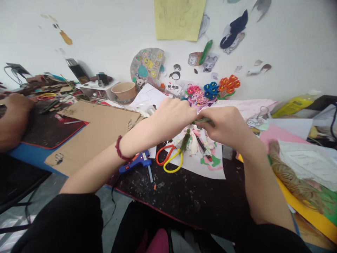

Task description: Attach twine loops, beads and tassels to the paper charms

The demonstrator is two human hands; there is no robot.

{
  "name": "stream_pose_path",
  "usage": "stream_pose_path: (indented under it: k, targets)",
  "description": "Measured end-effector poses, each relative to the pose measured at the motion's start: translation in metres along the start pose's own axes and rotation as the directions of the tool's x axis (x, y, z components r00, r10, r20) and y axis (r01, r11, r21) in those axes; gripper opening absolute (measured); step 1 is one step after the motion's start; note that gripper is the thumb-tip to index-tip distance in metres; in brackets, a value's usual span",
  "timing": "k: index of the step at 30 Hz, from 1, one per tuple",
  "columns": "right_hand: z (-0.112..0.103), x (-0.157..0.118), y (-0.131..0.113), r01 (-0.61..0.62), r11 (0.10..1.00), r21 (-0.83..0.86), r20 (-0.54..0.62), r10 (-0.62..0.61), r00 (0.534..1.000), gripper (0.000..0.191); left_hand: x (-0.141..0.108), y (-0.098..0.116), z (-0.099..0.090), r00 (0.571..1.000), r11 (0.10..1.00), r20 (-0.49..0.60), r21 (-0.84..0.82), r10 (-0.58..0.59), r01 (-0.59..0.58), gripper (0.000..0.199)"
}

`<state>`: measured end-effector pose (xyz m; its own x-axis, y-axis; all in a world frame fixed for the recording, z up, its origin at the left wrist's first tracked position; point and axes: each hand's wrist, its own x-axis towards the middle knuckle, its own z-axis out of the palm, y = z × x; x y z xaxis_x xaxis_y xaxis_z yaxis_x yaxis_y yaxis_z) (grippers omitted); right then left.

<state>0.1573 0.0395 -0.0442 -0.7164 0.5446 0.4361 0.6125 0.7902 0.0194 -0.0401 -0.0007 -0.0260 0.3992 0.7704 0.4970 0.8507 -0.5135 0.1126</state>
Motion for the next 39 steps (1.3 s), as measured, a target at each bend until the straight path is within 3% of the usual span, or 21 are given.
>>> stream_pose_path:
  k: [8,12,15,17,18,20,23,25,27,31,37,39]
  targets:
    - [-0.002,0.000,-0.001,0.026,1.000,-0.007,-0.008,-0.026,1.000,0.016,0.018,-0.005,-0.006,0.983,0.976,0.114,0.147,0.143,-0.159,0.026]
    - [-0.003,0.000,-0.001,0.017,1.000,0.005,0.000,-0.017,1.000,0.016,0.026,-0.007,-0.007,0.973,0.974,0.180,0.147,0.143,-0.170,0.029]
    - [-0.003,-0.001,0.002,0.001,1.000,0.014,-0.010,-0.001,1.000,0.015,0.023,-0.014,-0.006,0.985,0.994,0.134,0.024,0.106,-0.110,0.013]
    - [-0.004,-0.001,0.006,-0.023,0.999,0.026,-0.017,0.023,1.000,0.014,0.015,-0.018,-0.003,0.993,0.986,0.092,-0.152,0.078,-0.064,0.002]
    - [-0.003,-0.001,0.009,-0.035,0.999,0.034,-0.021,0.036,0.999,0.014,0.010,-0.020,-0.001,0.996,0.965,0.073,-0.262,0.052,-0.031,0.007]
    - [-0.002,0.000,0.015,-0.049,0.997,0.055,-0.025,0.050,0.998,0.013,0.001,-0.021,0.005,0.997,0.856,0.038,-0.511,-0.067,0.078,0.016]
    - [0.001,0.001,0.021,-0.055,0.994,0.093,-0.022,0.057,0.998,0.011,-0.011,-0.020,0.015,0.957,0.563,0.049,-0.800,-0.287,0.209,0.018]
    - [0.003,0.002,0.022,-0.057,0.993,0.106,-0.022,0.059,0.998,0.011,-0.015,-0.019,0.019,0.926,0.432,0.084,-0.866,-0.369,0.251,0.014]
    - [0.003,0.002,0.021,-0.054,0.992,0.112,-0.033,0.058,0.998,0.011,-0.017,-0.018,0.021,0.907,0.388,0.097,-0.881,-0.409,0.269,0.011]
    - [0.000,0.000,0.018,-0.039,0.993,0.113,-0.061,0.046,0.997,0.012,-0.020,-0.019,0.020,0.921,0.405,0.104,-0.876,-0.375,0.263,0.015]
    - [-0.008,-0.004,0.015,-0.032,0.993,0.117,-0.097,0.043,0.994,0.009,-0.029,-0.012,0.013,0.959,0.601,0.113,-0.759,-0.258,0.251,0.015]
    - [-0.012,-0.006,0.014,-0.038,0.994,0.101,-0.117,0.050,0.992,0.010,-0.031,-0.009,0.009,0.964,0.599,0.100,-0.766,-0.246,0.232,0.015]
